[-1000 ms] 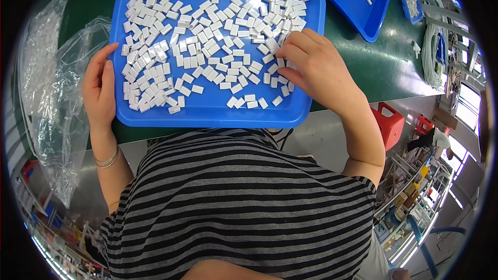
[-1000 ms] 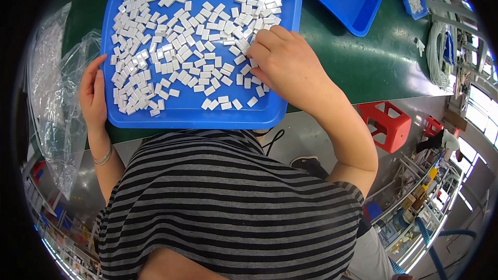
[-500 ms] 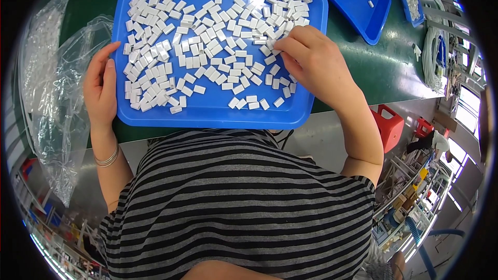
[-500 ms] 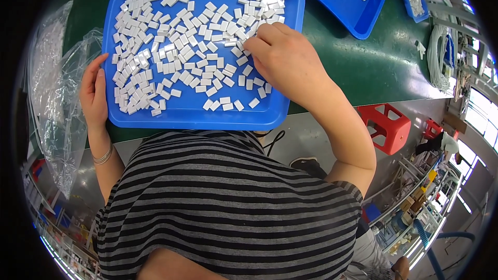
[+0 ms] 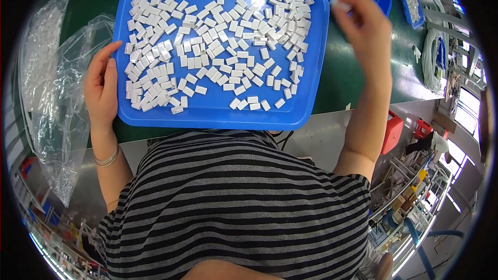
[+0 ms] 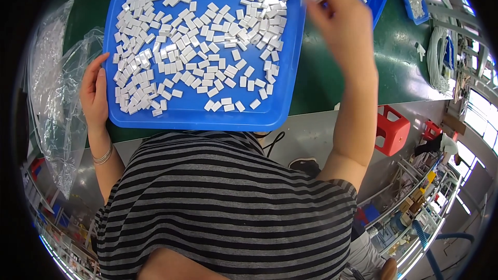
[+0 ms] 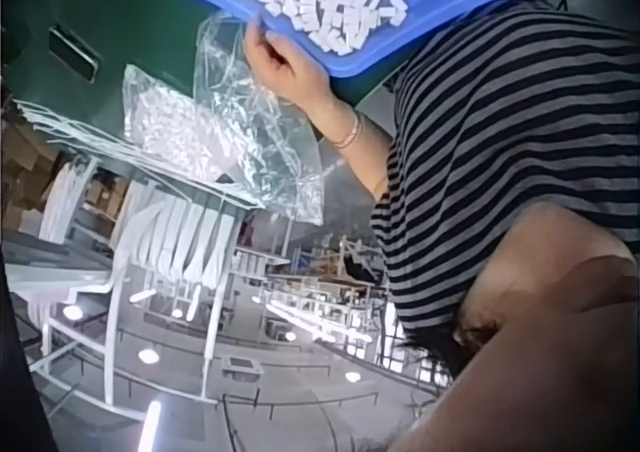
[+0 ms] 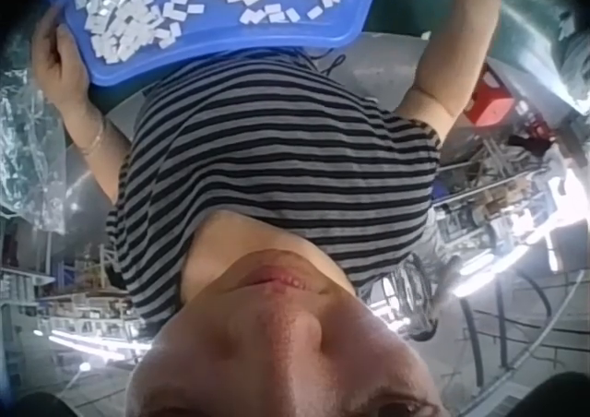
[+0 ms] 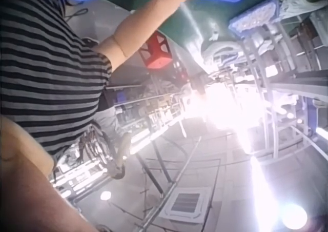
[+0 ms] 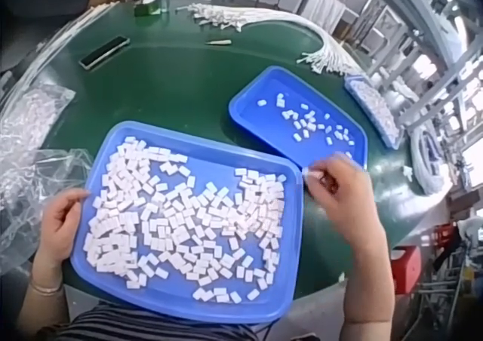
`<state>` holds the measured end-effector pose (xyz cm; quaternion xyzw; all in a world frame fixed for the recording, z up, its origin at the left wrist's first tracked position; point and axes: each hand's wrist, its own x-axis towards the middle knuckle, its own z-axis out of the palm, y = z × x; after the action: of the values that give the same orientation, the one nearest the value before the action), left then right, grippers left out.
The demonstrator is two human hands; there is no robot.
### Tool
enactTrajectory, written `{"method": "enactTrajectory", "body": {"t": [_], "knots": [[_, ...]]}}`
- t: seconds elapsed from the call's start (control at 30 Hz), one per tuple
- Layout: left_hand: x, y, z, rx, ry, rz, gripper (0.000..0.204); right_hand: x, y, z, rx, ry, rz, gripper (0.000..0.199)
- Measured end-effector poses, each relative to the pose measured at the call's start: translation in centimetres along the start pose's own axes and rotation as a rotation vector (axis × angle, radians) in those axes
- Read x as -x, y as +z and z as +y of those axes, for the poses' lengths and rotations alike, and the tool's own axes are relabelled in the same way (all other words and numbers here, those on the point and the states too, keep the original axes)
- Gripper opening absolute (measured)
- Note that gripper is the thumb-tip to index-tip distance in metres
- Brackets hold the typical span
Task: Manually sorting small white plastic components on a blue tray at a factory workbench.
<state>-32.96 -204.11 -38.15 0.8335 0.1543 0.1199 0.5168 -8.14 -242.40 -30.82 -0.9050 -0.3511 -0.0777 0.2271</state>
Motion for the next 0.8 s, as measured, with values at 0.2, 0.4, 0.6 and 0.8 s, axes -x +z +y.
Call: {"method": "enactTrajectory", "body": {"t": [0.2,0.4,0.6,0.8], "knots": [[-0.5,1.0,0.2,0.026,0.037,0.025,0.030,-0.5,-1.3,4.0,0.245,-0.003,-0.037,0.023],[-0.3,0.4,-0.1,0.029,0.025,0.007,0.030,2.4,-0.6,-3.9,-0.052,-0.275,-0.342,0.017],[-0.4,0.4,0.0,0.010,0.033,0.007,0.030,3.7,0.0,-5.8,0.273,-0.359,-0.478,0.025],[-0.4,0.5,0.0,0.024,0.022,-0.002,0.030,4.3,0.8,-6.6,0.450,-0.350,-0.515,0.019]]}}
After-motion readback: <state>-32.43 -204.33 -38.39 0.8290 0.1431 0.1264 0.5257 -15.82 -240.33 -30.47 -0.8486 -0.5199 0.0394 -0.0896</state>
